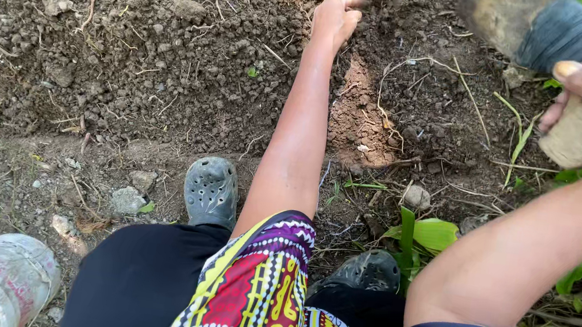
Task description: The person uses a small hand hoe to dig and loosen soil in a garden bed. They repeatedly strike the ground and pull the soil backward to create a furrow, occasionally using their left hand to clear debris.
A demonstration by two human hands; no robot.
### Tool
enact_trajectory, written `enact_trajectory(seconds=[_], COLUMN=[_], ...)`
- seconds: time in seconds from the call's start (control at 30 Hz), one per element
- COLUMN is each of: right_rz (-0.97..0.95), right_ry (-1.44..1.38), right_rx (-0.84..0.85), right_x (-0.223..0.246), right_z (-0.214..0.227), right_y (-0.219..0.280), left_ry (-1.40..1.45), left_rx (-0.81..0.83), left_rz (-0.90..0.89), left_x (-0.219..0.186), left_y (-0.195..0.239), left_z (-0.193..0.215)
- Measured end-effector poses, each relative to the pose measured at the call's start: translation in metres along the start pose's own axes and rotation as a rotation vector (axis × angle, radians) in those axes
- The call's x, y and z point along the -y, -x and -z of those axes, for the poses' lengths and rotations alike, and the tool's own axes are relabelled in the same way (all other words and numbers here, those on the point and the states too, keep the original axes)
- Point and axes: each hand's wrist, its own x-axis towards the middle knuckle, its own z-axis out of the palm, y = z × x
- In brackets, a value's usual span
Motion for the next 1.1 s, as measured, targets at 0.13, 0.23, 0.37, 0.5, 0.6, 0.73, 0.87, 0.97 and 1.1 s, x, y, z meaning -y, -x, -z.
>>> enact_trajectory(seconds=[0.13,0.23,0.37,0.5,0.6,0.73,0.87,0.97,1.1], right_rz=[-0.11,-0.193,-0.277,-0.301,-0.255,-0.036,0.06,-0.086,-0.14], right_ry=[-0.168,-0.398,-0.475,-0.461,-0.476,-0.353,0.104,0.054,-0.07], right_rx=[0.025,0.008,0.023,-0.015,0.031,-0.003,0.031,-0.043,-0.019], right_x=[-0.084,-0.16,-0.185,-0.148,-0.111,-0.039,-0.023,-0.071,-0.118], right_z=[-0.027,-0.014,-0.007,-0.009,-0.014,0.017,0.032,0.016,0.016], right_y=[-0.042,-0.051,-0.056,-0.056,-0.04,-0.013,-0.009,-0.026,-0.036], left_ry=[0.14,0.185,0.054,0.128,0.137,0.097,0.109,0.061,0.073], left_rx=[0.138,0.117,-0.037,-0.008,0.014,0.058,0.058,0.022,0.08], left_rz=[0.212,0.181,-0.059,-0.019,0.02,0.056,-0.019,-0.098,-0.009], left_x=[-0.008,0.0,0.016,0.008,0.007,-0.004,-0.005,-0.002,-0.011], left_y=[0.0,0.001,-0.003,-0.009,-0.005,-0.011,-0.018,-0.022,-0.021], left_z=[-0.004,-0.017,-0.04,-0.052,-0.049,-0.046,-0.065,-0.079,-0.103])
